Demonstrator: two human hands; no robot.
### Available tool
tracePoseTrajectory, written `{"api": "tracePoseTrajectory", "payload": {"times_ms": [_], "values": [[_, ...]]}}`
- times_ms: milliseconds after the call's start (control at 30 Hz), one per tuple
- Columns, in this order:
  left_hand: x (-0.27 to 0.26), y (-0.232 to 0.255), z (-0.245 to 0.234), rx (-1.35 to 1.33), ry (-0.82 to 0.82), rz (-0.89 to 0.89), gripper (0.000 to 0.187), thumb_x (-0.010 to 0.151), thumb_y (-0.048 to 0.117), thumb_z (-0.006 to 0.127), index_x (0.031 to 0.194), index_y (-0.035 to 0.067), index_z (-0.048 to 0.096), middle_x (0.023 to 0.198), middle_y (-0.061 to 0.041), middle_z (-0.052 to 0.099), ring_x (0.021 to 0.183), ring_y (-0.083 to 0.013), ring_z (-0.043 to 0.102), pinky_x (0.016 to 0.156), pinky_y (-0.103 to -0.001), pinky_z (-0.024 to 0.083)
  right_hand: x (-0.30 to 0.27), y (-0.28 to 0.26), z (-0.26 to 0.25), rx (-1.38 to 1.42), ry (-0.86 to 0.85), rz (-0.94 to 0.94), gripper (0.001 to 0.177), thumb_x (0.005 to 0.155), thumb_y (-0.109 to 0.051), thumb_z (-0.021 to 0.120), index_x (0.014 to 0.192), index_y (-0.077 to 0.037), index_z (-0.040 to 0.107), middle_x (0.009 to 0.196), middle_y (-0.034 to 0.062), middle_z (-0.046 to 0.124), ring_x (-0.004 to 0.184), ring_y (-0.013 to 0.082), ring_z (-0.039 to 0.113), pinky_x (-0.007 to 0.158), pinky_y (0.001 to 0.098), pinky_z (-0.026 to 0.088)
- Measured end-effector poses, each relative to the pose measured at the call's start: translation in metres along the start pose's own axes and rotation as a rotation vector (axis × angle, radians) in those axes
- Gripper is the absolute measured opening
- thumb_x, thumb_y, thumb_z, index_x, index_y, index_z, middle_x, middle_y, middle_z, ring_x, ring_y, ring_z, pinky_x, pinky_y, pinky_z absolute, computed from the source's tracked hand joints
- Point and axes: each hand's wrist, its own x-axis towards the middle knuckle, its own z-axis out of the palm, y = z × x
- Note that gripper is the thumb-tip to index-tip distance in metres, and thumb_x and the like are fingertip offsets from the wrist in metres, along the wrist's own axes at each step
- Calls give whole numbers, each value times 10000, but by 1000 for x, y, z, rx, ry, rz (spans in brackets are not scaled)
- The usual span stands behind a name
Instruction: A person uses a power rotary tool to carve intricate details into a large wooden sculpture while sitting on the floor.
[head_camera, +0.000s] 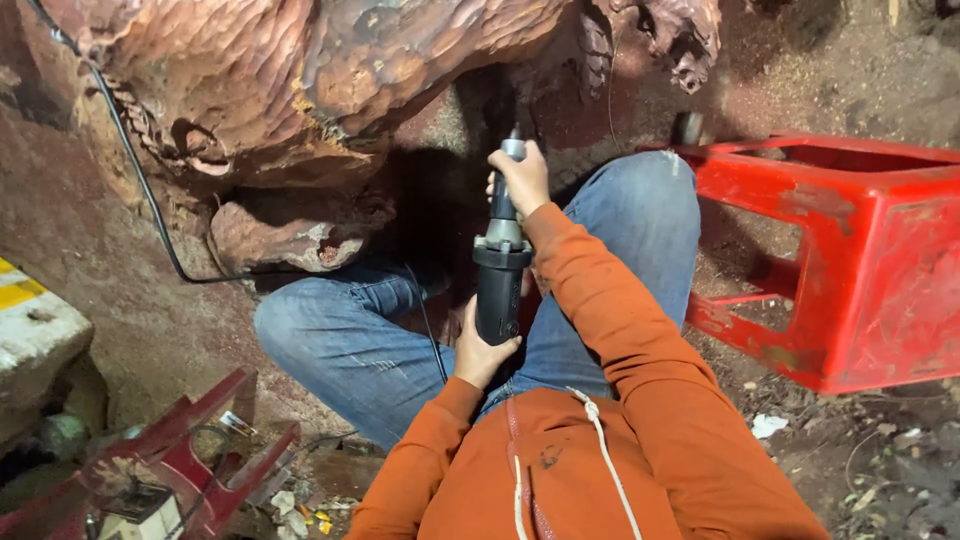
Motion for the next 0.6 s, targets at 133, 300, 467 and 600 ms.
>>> {"api": "tracePoseTrajectory", "payload": {"times_ms": [133, 300, 467, 600], "values": [[-9, 0, 0, -2, -1, -8, 1097, 581, 372, 896, 1523, 404, 335, 1354, -189, 623, 1283, -380, 583, 1048, -464, 504, 4, 13, 0, -45, -1, -12, 307, 791, -194, 725, 997, -57, 544, 665, 165, 669, 528, 239, 699, 506, 396, 631], [-22, -4, -5, -24, 6, -45, 1098, 598, 388, 890, 1535, 373, 318, 1377, -212, 602, 1292, -401, 573, 1053, -480, 492, 8, 33, 10, -41, -42, 48, 316, 779, -204, 742, 987, -78, 541, 649, 164, 677, 509, 238, 698, 491, 403, 631], [-18, -1, -8, 16, -9, -42, 1099, 599, 391, 881, 1536, 375, 307, 1381, -220, 593, 1298, -405, 566, 1061, -476, 490, 2, 25, 6, -8, -14, 29, 314, 784, -192, 739, 993, -69, 540, 655, 171, 669, 516, 239, 690, 501, 393, 631], [-16, -9, -8, -12, 17, -49, 1105, 575, 392, 895, 1523, 393, 327, 1379, -191, 603, 1297, -377, 572, 1060, -454, 493, 7, 29, 11, -21, -30, 36, 319, 777, -205, 741, 986, -77, 537, 647, 169, 680, 508, 239, 702, 485, 404, 633]]}}
